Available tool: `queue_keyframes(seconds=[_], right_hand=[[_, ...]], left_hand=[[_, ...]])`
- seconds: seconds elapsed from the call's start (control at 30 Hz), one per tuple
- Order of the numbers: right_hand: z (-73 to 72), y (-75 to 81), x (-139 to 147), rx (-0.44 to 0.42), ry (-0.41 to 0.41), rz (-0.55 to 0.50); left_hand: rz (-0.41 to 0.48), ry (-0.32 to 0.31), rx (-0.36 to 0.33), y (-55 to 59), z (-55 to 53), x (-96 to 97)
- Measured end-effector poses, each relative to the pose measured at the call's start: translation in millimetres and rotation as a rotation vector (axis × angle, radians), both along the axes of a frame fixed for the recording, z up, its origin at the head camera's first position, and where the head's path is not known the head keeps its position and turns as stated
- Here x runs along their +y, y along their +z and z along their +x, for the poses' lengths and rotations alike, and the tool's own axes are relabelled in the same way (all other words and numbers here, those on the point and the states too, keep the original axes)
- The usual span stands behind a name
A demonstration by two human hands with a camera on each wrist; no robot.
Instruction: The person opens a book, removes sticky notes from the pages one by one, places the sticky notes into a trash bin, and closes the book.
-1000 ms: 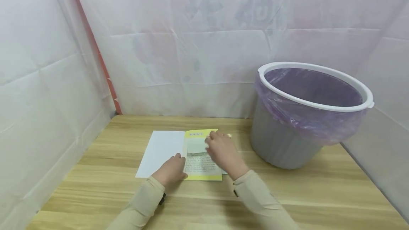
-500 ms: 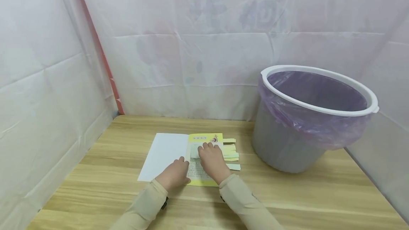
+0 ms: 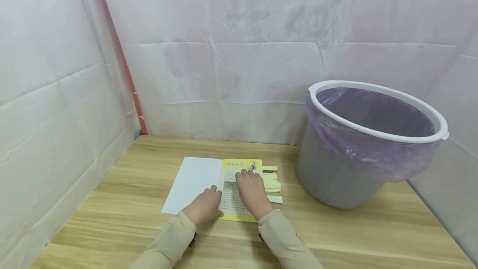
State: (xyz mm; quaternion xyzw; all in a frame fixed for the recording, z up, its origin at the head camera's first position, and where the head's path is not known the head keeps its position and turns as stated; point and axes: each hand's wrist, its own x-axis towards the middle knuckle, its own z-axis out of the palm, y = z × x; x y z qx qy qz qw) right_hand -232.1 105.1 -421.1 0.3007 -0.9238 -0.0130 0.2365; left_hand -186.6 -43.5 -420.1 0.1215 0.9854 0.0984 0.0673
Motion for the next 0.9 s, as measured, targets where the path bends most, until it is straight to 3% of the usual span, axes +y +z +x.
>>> queue_keyframes(seconds=[0.37,0.9], right_hand=[[-1.7,-1.0,2.7,-0.012,-0.099,-0.075],[-9.2,3.8,9.0,0.064,-0.135,-0.232]], left_hand=[[0.014,0.002,0.005,-0.2,0.0,1.4],[0.012,0.013,0.007,0.8,-0.6,-0.4]])
